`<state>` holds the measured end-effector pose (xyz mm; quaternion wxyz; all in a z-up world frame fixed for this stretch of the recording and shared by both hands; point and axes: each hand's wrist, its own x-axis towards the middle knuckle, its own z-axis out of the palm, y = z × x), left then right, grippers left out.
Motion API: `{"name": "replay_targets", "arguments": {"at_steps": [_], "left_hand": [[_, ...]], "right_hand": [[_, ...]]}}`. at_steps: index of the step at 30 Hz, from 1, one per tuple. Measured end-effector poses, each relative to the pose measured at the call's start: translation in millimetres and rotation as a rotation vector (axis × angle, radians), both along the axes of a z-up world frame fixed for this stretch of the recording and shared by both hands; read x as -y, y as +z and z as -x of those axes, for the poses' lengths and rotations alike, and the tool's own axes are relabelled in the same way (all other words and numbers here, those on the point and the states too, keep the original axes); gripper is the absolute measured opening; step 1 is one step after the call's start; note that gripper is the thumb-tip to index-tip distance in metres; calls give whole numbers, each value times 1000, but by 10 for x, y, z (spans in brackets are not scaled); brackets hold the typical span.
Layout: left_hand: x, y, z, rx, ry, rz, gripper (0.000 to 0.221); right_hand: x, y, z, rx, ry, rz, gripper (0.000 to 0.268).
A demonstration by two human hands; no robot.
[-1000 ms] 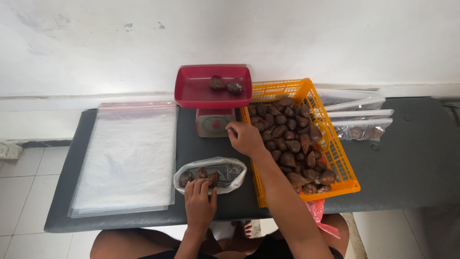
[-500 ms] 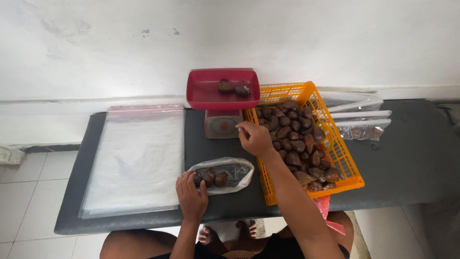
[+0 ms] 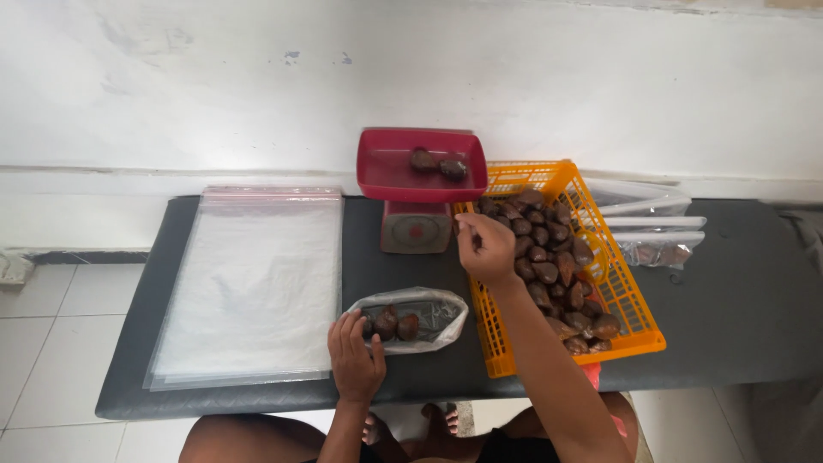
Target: Weighing snake fruits on a manual scale and then placing the weighed portions into plastic zip-lock bags.
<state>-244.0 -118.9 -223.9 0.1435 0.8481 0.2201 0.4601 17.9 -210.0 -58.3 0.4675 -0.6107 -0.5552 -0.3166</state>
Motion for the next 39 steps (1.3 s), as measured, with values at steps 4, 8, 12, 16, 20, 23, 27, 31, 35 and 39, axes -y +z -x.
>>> {"name": "replay_targets", "arguments": {"at_steps": [4,8,12,16,20,23,27,31,35,39], "left_hand": [[-21,-48,-26,-15,-6,13,32],[-19,-66,-20,-33,-13,18,31],[-18,-69,-20,-44,-1,32,31],[-22,-90,-29,-11,-9,35,30],[-62,-69,-54,-4,-7,26,31],[-39,-46,-40,-5,-6,25,30],[-41,-61,-41,-16,1,27,30],[-41,-56,-47,-17,14,49,30],[-44,-55,-45,-21,4,73,31],[-34,-57,-41,-35,5,77,31]], "right_hand": [[-65,419,-210,-14,-81,-27,15],[-213,647,-625,-127,-186,316,18],[-594,802,-888,-421,-370,988,35],[-900,775,-908,-469,-445,1165,26],[-1093,618,-959,-470,-540,1220,15],[-1105,487,-1006,-467,-582,1190,19],[-1033,545,-985,-510,-578,1093,20],[-754,721,-751,-483,-507,849,23],[-357,791,-228,-69,-275,412,30],[-46,693,445,74,-93,284,23]]}}
